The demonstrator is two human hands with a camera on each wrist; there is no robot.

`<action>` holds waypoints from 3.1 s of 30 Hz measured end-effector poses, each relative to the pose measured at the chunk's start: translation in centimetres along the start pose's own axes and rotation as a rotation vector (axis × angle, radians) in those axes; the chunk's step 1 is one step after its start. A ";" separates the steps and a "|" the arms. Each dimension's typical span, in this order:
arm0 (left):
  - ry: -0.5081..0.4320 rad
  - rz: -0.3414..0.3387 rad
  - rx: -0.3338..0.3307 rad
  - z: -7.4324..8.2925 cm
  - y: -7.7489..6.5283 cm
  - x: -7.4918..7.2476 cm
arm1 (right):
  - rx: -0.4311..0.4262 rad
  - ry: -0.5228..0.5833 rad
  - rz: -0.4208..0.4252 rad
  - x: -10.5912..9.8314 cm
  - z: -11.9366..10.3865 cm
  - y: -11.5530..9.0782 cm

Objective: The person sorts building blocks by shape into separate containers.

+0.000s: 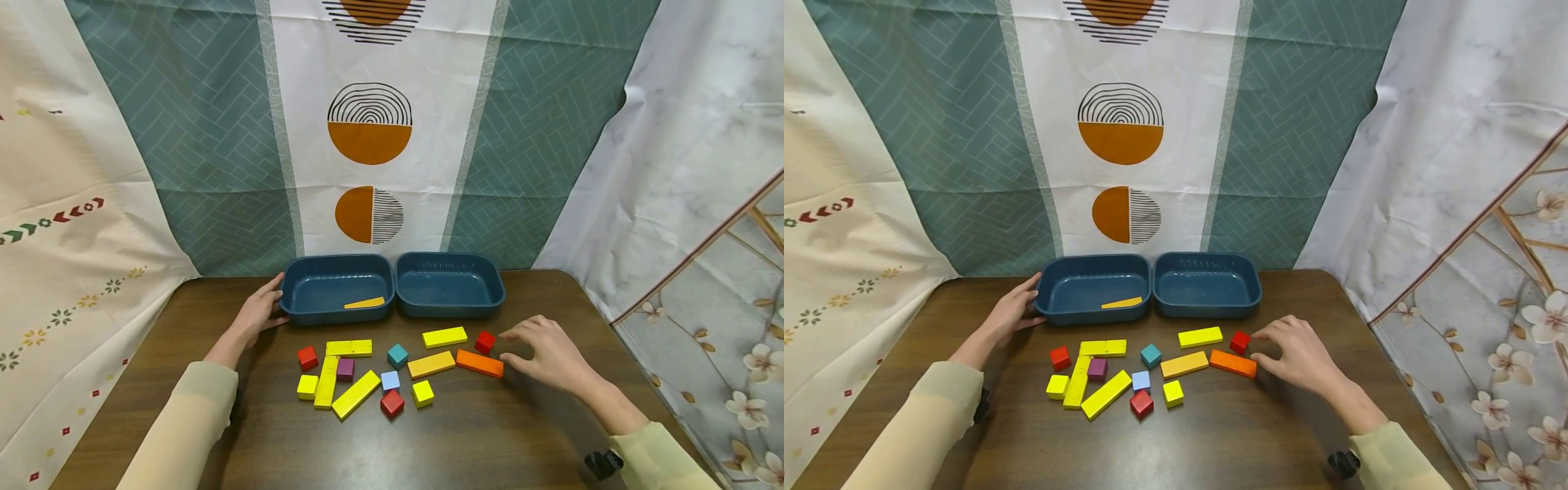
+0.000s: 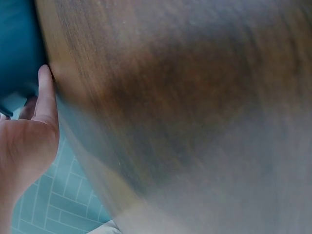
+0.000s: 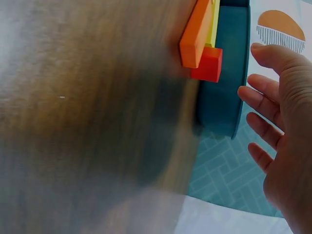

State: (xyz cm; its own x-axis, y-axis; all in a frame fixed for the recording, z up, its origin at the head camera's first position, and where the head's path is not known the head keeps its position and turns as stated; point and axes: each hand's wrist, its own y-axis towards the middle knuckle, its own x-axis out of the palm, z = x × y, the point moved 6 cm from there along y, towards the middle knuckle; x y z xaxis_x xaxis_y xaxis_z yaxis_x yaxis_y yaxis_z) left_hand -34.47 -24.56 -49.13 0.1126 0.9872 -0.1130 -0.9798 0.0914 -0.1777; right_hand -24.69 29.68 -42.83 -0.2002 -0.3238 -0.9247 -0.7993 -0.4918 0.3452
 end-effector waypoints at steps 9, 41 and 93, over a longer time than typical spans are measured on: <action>-0.002 -0.003 -0.012 -0.1 0.2 0.0 | 0.034 -0.019 -0.057 1.3 0.2 -0.9; 0.022 0.002 -0.012 0.1 -0.2 0.1 | 0.075 -0.032 -0.140 3.8 -0.6 -1.4; -0.025 -0.028 -0.037 2.9 -2.1 0.9 | 0.073 -0.042 -0.015 3.3 -0.8 -2.0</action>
State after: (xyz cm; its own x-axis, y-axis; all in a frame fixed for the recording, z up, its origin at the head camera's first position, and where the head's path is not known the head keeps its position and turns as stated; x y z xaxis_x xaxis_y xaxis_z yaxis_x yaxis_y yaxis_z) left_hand -32.82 -23.44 -46.07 0.1350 0.9874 -0.0829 -0.9696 0.1144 -0.2163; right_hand -23.28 28.92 -46.45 -0.2104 -0.2821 -0.9360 -0.8411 -0.4358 0.3204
